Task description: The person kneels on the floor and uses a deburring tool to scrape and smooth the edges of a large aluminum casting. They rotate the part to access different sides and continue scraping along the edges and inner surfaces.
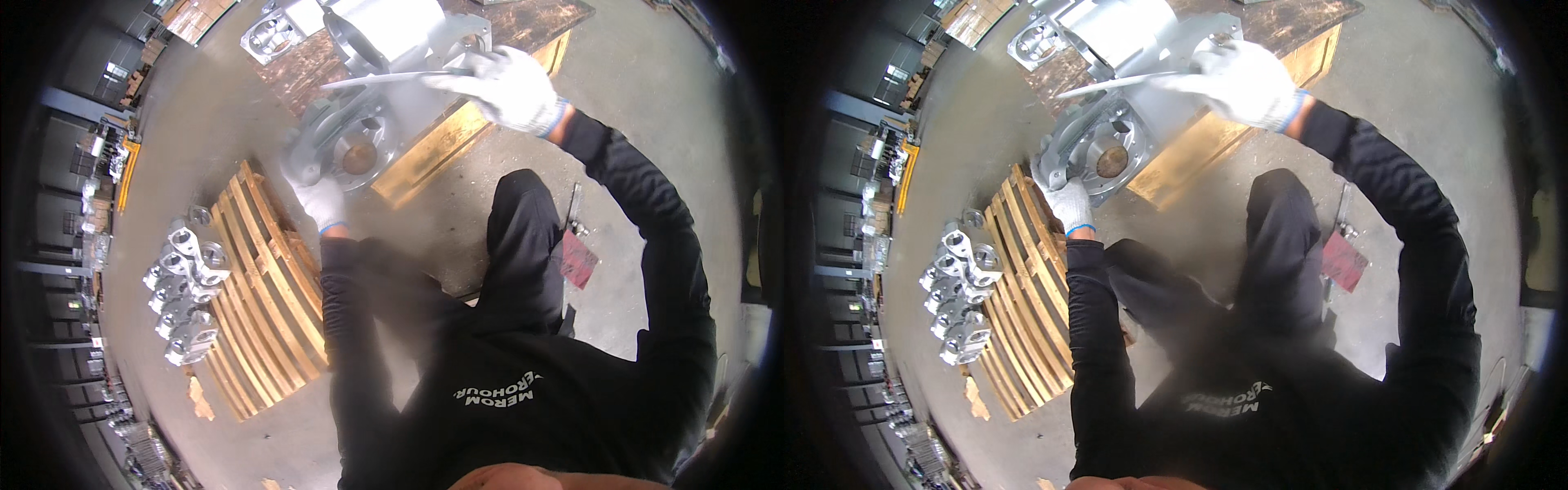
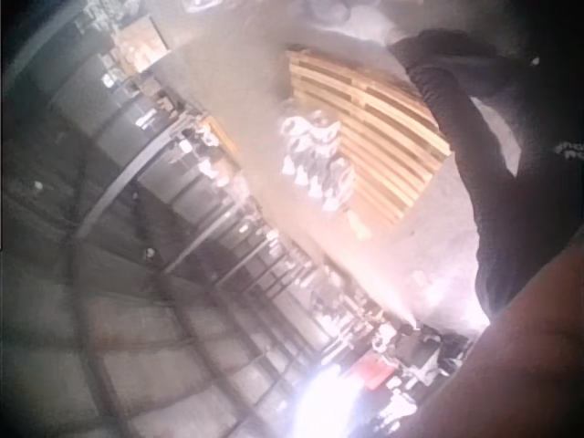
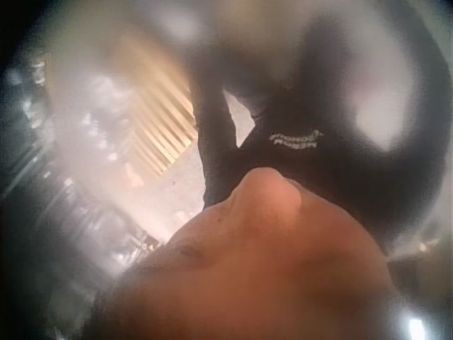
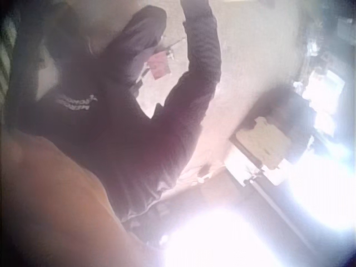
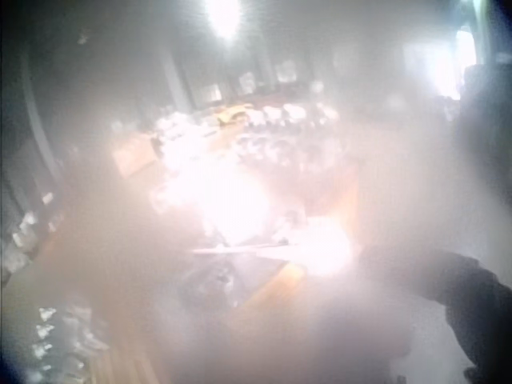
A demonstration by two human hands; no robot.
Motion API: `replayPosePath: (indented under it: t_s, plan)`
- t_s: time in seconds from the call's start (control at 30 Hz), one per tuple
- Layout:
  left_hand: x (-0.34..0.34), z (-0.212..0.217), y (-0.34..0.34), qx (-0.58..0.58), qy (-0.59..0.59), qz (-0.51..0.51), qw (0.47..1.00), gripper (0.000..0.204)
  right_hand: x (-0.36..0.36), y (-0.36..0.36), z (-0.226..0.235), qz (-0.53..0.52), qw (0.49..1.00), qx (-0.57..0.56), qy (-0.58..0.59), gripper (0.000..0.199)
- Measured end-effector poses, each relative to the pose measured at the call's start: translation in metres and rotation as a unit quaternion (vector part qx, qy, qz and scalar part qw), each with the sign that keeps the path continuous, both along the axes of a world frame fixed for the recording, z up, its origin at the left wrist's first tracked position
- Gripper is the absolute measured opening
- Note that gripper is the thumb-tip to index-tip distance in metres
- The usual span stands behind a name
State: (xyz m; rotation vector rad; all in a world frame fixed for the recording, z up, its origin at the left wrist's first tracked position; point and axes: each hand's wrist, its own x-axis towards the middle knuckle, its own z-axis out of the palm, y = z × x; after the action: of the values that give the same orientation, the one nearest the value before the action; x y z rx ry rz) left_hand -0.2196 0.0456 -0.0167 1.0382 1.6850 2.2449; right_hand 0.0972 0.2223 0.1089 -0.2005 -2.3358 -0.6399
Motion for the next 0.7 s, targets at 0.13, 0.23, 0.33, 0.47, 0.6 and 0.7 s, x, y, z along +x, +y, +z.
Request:
replayPosePath:
  t_s: [0.13, 0.23, 0.33, 0.47, 0.6, 0.7]
  plan:
    - [-0.001, 0.005, -0.006, -0.045, 0.022, 0.019, 0.999, 0.090, -0.008, 0.000, -0.004, -0.021, 1.000, 0.018, -0.004, 0.073]
    - [0.002, 0.008, -0.013, -0.134, 0.129, 0.079, 0.979, 0.088, 0.000, 0.005, -0.016, -0.020, 1.000, -0.002, 0.011, 0.073]
    - [0.006, 0.012, -0.012, -0.119, 0.150, 0.097, 0.977, 0.088, -0.001, 0.015, -0.035, -0.017, 1.000, 0.001, -0.011, 0.075]
    - [0.009, 0.018, -0.010, -0.094, 0.067, 0.062, 0.991, 0.083, -0.014, 0.022, -0.063, -0.034, 0.999, -0.007, -0.007, 0.078]
    - [0.010, 0.021, -0.013, -0.081, 0.118, 0.044, 0.989, 0.084, -0.007, 0.025, -0.069, -0.037, 0.999, 0.011, 0.034, 0.077]
    - [0.009, 0.022, -0.013, -0.073, 0.099, 0.022, 0.992, 0.086, -0.007, 0.026, -0.070, -0.033, 0.999, -0.011, 0.026, 0.075]
